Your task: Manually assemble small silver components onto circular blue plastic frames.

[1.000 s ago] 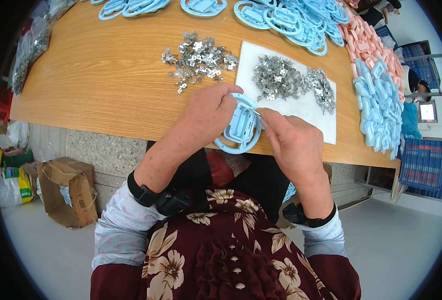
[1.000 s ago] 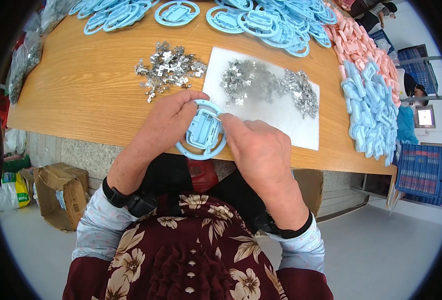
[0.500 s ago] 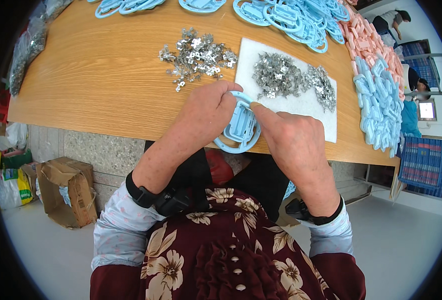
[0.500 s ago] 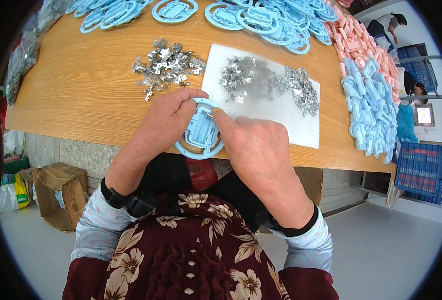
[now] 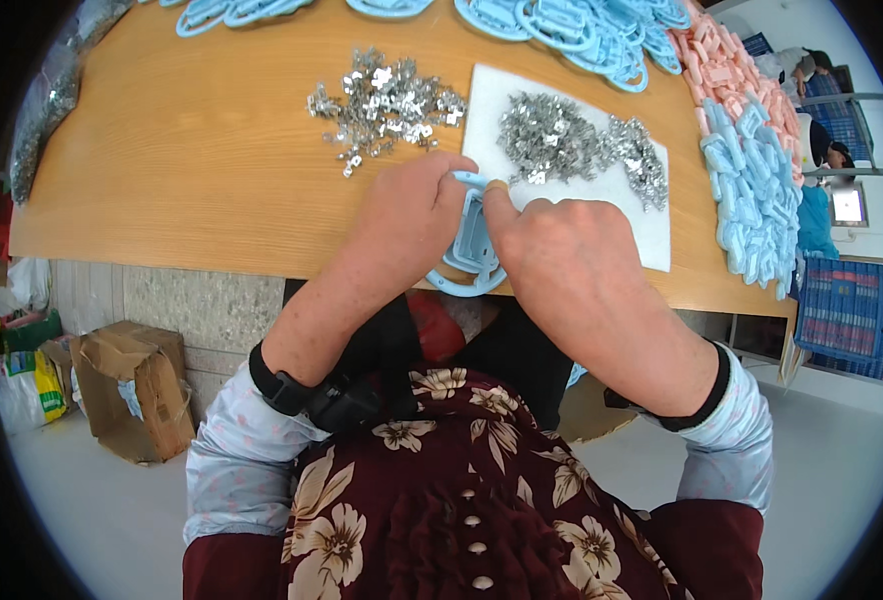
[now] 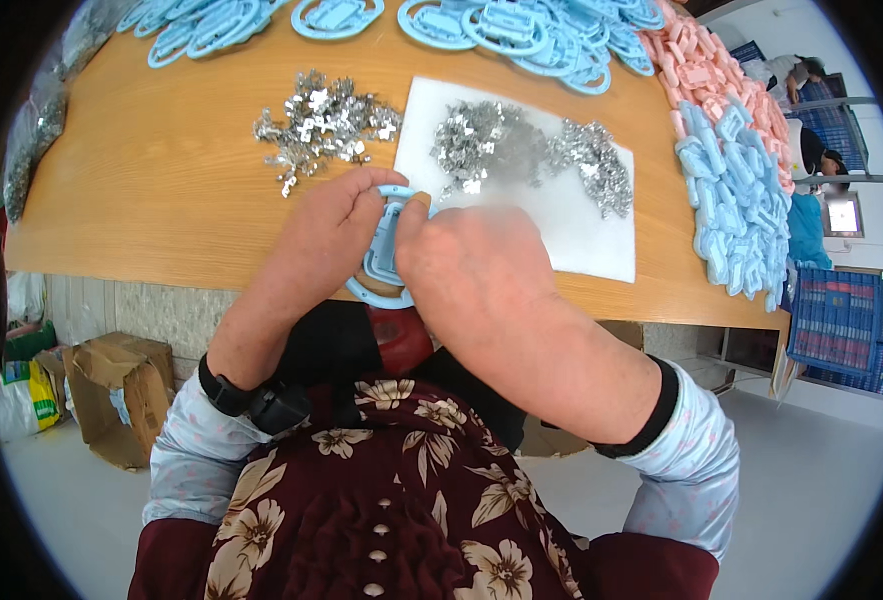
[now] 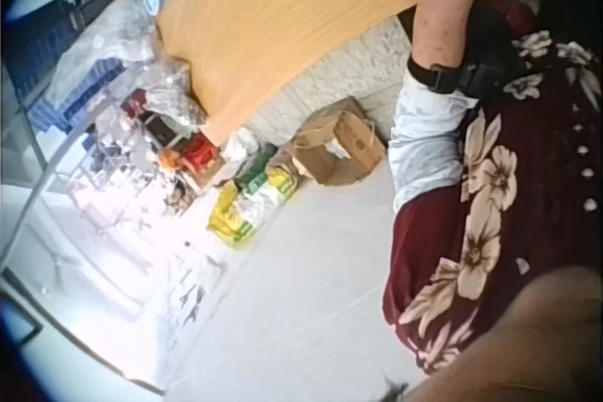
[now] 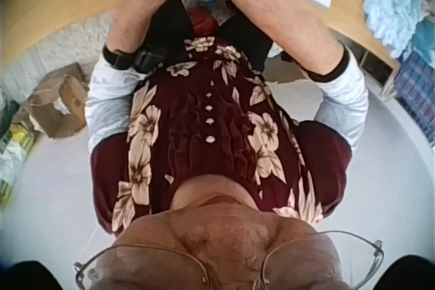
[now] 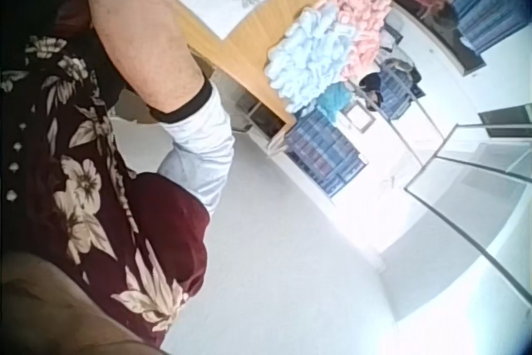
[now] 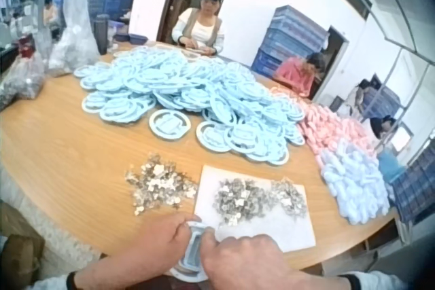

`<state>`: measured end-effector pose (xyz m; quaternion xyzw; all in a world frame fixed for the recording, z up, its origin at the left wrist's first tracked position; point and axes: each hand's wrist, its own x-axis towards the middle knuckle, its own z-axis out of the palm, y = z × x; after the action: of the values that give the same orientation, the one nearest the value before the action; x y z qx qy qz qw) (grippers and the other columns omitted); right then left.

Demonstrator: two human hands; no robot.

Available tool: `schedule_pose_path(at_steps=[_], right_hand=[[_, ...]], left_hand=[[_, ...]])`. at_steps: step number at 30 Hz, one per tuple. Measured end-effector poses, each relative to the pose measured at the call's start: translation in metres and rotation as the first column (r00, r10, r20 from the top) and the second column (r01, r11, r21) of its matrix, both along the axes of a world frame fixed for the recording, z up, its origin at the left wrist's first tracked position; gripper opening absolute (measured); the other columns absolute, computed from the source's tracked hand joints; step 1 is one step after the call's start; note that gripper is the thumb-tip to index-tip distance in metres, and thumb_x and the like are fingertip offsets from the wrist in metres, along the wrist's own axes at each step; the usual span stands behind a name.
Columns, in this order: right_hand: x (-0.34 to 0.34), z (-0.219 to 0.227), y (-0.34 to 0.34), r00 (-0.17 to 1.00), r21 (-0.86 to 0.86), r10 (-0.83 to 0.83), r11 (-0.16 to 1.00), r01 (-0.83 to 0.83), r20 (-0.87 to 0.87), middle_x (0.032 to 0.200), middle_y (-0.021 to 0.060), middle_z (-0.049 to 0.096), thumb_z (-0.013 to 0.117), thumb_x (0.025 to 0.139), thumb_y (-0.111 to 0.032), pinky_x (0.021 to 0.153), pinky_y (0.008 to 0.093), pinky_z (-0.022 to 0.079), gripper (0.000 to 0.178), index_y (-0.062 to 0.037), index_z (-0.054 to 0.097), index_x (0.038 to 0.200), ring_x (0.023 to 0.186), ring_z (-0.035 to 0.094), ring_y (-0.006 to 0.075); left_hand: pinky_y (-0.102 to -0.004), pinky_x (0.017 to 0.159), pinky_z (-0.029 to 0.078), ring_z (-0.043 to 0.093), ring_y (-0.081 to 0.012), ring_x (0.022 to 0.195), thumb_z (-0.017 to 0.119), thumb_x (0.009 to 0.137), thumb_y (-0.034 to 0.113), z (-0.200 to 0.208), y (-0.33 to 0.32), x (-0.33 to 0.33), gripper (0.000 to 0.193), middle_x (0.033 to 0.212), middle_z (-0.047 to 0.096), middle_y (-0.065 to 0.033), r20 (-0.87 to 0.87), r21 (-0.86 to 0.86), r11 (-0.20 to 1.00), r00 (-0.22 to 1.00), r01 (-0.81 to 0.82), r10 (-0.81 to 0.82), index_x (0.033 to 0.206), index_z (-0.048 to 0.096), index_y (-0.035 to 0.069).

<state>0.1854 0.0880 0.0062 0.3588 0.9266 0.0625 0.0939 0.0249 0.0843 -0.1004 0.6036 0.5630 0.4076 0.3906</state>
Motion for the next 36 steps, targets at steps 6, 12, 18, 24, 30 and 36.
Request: schedule_pose_path(at_steps=[6, 12, 18, 24, 30, 36], right_hand=[[0.041, -0.021, -0.001, 0.816, -0.171, -0.277, 0.96, 0.22, -0.507, 0.07, 0.0126, 0.066, 0.064, 0.09, -0.016, 0.055, 0.0351, 0.05, 0.029, -0.0074, 0.064, 0.117, 0.064, 0.068, 0.0241], [0.047, -0.056, -0.021, -0.086, -0.87, -0.907, 0.42, -0.257, -0.413, 0.087, -0.0057, 0.061, 0.058, 0.102, -0.027, 0.05, 0.0178, 0.031, 0.029, -0.0057, 0.06, 0.121, 0.059, 0.045, 0.0003], [0.066, -0.038, -0.02, -0.039, -0.894, -0.939, 0.338, -0.295, -0.343, 0.085, -0.0047, 0.061, 0.055, 0.102, -0.024, 0.052, 0.0169, 0.037, 0.026, -0.0045, 0.062, 0.118, 0.065, 0.05, -0.0001], [0.071, -0.032, -0.023, 0.04, -0.834, -0.879, 0.436, -0.337, -0.475, 0.086, -0.0038, 0.059, 0.053, 0.104, -0.025, 0.058, 0.0199, 0.043, 0.029, -0.0011, 0.061, 0.117, 0.07, 0.05, 0.0016], [0.057, -0.05, -0.027, -0.048, -0.704, -0.716, 0.695, -0.145, -0.697, 0.07, -0.0059, 0.047, 0.061, 0.1, -0.018, 0.058, 0.0206, 0.038, 0.03, -0.0004, 0.058, 0.124, 0.064, 0.042, 0.0029], [0.038, -0.061, -0.027, -0.017, -0.672, -0.673, 0.74, -0.027, -0.74, 0.061, -0.0071, 0.038, 0.072, 0.091, -0.013, 0.054, 0.0213, 0.036, 0.031, 0.0002, 0.063, 0.118, 0.057, 0.039, 0.0032]], left_hand=[[-0.0243, 0.057, 0.048, 0.059, -0.0058, 0.07, 0.044, 0.1, 0.017, 0.011, 0.001, -0.01, 0.033, 0.088, 0.068, -0.0025, 0.389, -0.227, 0.97, 0.921, 0.083, 0.012, 0.121, 0.064, 0.0], [-0.0227, 0.068, 0.05, 0.062, -0.0057, 0.08, 0.044, 0.101, 0.016, 0.031, -0.009, 0.0, 0.035, 0.1, 0.068, -0.0024, 0.621, -0.279, 0.931, 0.784, 0.234, -0.011, 0.126, 0.06, -0.001], [-0.0267, 0.082, 0.052, 0.064, -0.0125, 0.096, 0.046, 0.098, 0.01, 0.041, -0.014, 0.011, 0.037, 0.117, 0.066, -0.0073, 0.587, -0.184, 0.917, 0.788, 0.354, -0.186, 0.133, 0.057, 0.0], [-0.0299, 0.083, 0.054, 0.066, -0.0182, 0.099, 0.044, 0.099, 0.01, 0.047, -0.018, 0.015, 0.042, 0.115, 0.065, -0.0125, -0.019, 0.077, 0.917, 0.92, 0.392, -0.392, 0.14, 0.05, 0.001], [-0.032, 0.084, 0.056, 0.067, -0.0218, 0.103, 0.052, 0.103, 0.023, 0.038, -0.02, 0.013, 0.047, 0.122, 0.064, -0.0134, 0.81, -0.063, 0.834, 0.516, 0.548, -0.278, 0.145, 0.046, 0.001], [-0.032, 0.081, 0.059, 0.069, -0.0218, 0.101, 0.052, 0.103, 0.023, 0.047, -0.031, 0.028, 0.046, 0.121, 0.065, -0.0141, 0.902, -0.26, 0.896, 0.421, 0.359, 0.093, 0.142, 0.048, 0.0]])
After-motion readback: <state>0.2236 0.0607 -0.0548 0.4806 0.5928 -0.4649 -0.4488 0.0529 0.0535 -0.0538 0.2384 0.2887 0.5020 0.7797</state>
